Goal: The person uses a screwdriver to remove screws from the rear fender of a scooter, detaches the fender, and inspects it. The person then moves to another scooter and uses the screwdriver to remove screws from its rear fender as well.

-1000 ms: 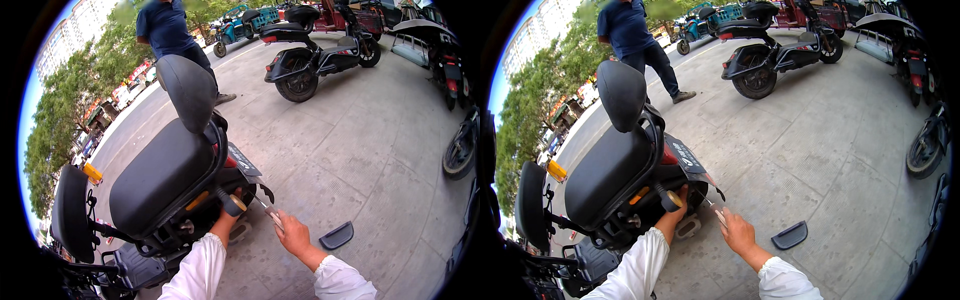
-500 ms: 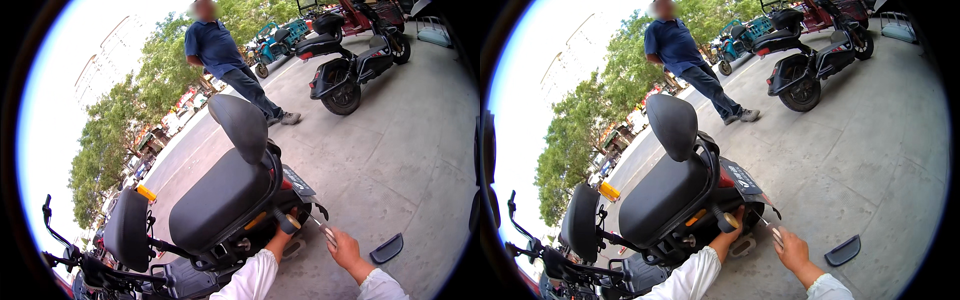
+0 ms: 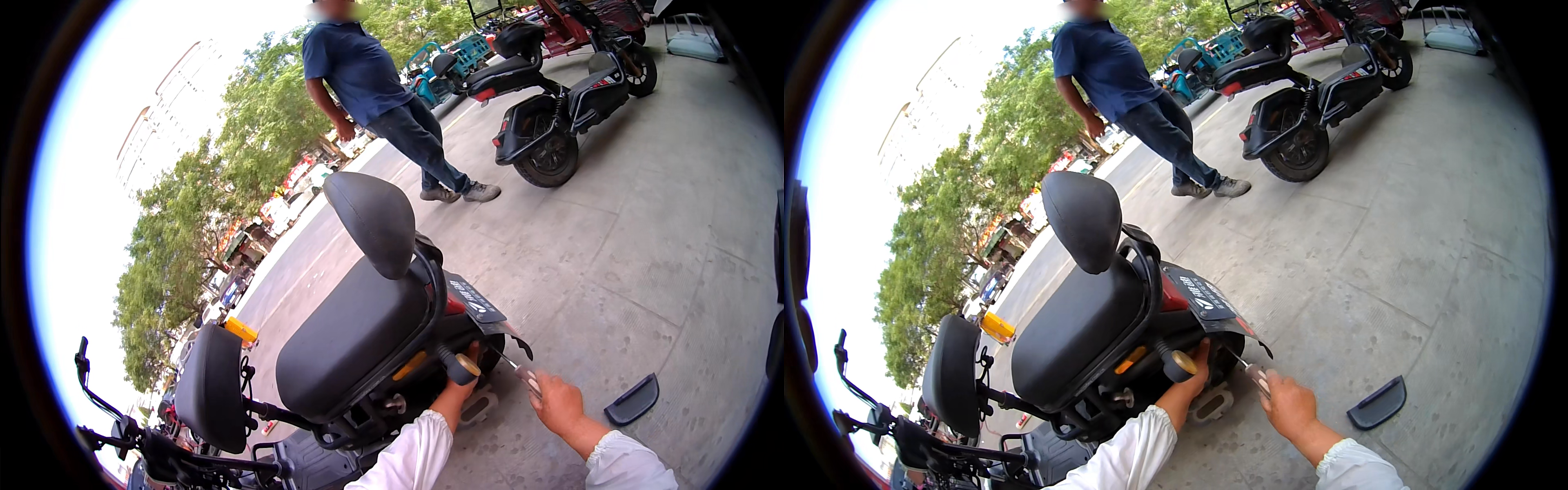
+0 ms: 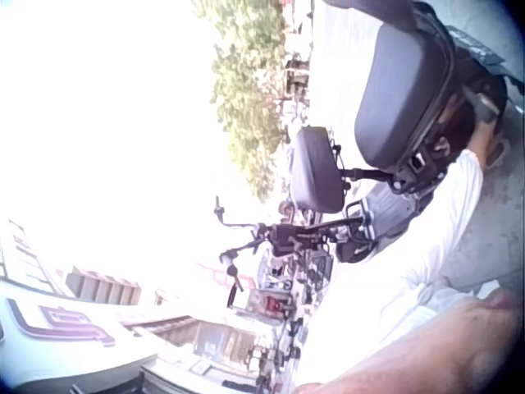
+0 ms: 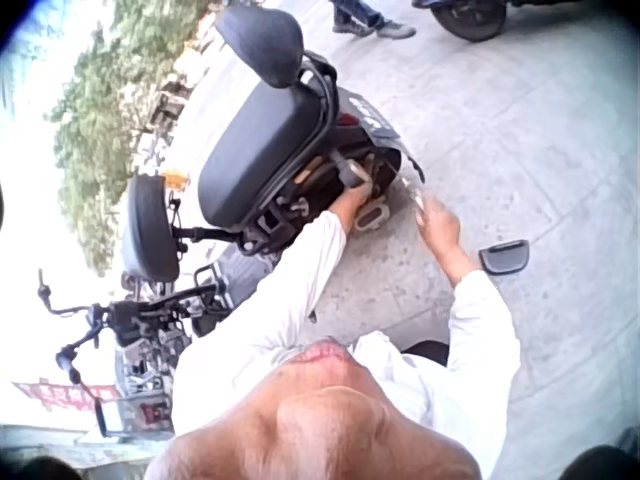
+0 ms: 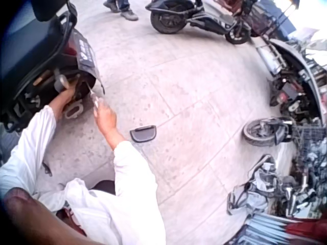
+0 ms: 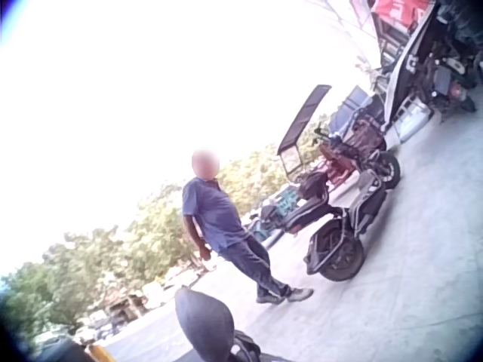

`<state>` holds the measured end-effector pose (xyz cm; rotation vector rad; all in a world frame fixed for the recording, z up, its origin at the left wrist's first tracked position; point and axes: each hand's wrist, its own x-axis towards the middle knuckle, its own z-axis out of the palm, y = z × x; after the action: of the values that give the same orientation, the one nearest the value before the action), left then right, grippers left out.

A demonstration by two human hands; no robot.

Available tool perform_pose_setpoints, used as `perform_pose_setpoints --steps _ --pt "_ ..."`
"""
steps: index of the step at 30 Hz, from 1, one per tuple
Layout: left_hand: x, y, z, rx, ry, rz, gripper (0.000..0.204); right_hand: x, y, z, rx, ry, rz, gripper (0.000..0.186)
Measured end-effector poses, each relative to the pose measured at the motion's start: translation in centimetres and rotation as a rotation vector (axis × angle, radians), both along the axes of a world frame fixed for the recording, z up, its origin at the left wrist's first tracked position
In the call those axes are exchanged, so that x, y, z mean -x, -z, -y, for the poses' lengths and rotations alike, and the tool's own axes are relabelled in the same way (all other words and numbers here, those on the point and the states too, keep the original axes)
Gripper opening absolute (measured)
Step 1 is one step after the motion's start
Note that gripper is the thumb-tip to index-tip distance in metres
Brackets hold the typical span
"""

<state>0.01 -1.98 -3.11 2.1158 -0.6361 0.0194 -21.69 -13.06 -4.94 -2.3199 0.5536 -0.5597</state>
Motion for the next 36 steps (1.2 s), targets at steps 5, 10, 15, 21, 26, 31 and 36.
perform_pose_setpoints --steps 5,10,15,21,26,31,36 --pt "-1.9 1.6 -0.9 -0.06 -0.016 0.096 0.041 -0.6 0.4 2.3 -1.267 -0.341 0.134 0.041" --pt "-4.7 3.2 -2.2 0.1 0.044 0.115 0.053 -1.2 -1.9 3.1 -1.718 -0.537 -0.058 0.037" --pt "-3.5 2.2 -0.7 -0.068 0.03 -0.268 0.059 -0.8 -0.2 1.5 -0.092 -0.105 0.043 0.029" --pt "-0.7 0.3 1.1 -0.069 0.033 -0.172 0.053 -0.1 0.5 1.5 -0.479 -0.092 0.169 0.025" --pt "-2.4 0.7 -0.5 -0.076 -0.072 -0.21 0.056 -1.5 -1.2 2.9 -1.709 -0.455 -0.037 0.034" --pt "-2.4 1.5 0.3 0.038 -0.044 -0.218 0.055 -1.8 0.6 2.0 -0.331 -0.178 0.099 0.023" --pt "-2.5 1.3 -0.4 0.037 -0.018 -0.229 0.055 -1.5 0.1 1.0 0.005 -0.054 0.088 0.023"
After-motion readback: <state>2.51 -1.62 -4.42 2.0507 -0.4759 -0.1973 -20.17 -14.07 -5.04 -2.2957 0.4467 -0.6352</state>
